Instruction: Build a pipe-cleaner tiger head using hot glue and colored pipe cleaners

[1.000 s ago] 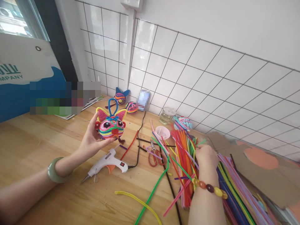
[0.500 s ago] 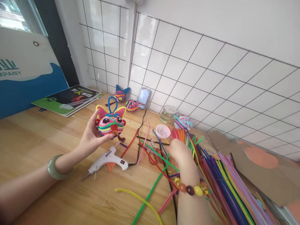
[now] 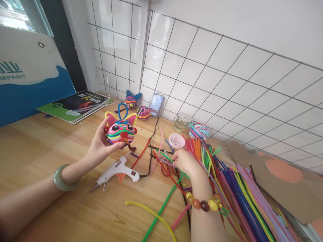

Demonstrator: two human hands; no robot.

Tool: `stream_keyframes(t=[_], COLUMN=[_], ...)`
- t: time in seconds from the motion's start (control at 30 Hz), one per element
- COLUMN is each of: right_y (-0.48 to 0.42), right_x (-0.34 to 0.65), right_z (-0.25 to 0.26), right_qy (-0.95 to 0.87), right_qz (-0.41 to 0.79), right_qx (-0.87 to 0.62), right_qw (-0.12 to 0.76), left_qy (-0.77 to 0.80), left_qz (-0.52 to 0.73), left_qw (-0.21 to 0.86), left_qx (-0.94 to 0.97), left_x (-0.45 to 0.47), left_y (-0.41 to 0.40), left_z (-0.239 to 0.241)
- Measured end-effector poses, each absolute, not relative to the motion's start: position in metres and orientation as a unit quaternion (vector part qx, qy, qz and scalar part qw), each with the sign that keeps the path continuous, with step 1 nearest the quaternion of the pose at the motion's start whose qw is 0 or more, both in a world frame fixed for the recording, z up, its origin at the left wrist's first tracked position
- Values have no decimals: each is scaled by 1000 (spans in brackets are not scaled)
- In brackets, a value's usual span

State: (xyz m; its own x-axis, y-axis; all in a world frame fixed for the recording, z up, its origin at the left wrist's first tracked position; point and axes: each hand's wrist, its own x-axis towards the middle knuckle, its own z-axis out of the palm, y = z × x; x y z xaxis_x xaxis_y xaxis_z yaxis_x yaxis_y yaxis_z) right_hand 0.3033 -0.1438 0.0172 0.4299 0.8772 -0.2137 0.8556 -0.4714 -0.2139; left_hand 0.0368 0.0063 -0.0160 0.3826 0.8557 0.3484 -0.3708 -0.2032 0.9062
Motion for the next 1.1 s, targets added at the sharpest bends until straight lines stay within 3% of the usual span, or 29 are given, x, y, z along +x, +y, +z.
stream_keyframes(t=[0.5, 0.57, 0.63, 0.7, 0.77, 1.1], right_y=[-173, -175, -173, -168, -161, -147], right_x=[281, 267, 250, 230, 209, 165], right_z=[75, 84, 90, 90, 86, 70], right_qy=[-389, -420, -504, -597, -666, -763], right_qz=[-56, -159, -209, -182, -129, -166], right_qx=[-916, -893, -831, -746, -677, -550], right_qw=[-76, -20, 110, 232, 285, 295], left_qy=[273, 261, 239, 222, 206, 154], left_qz=[481, 477, 477, 477, 472, 416], left_qw=[635, 652, 669, 680, 692, 796], left_qx=[540, 528, 517, 512, 506, 412], left_x=[36, 36, 36, 36, 36, 29], left_y=[6, 5, 4, 2, -1, -10], left_z=[-8, -7, -8, -9, -9, 10])
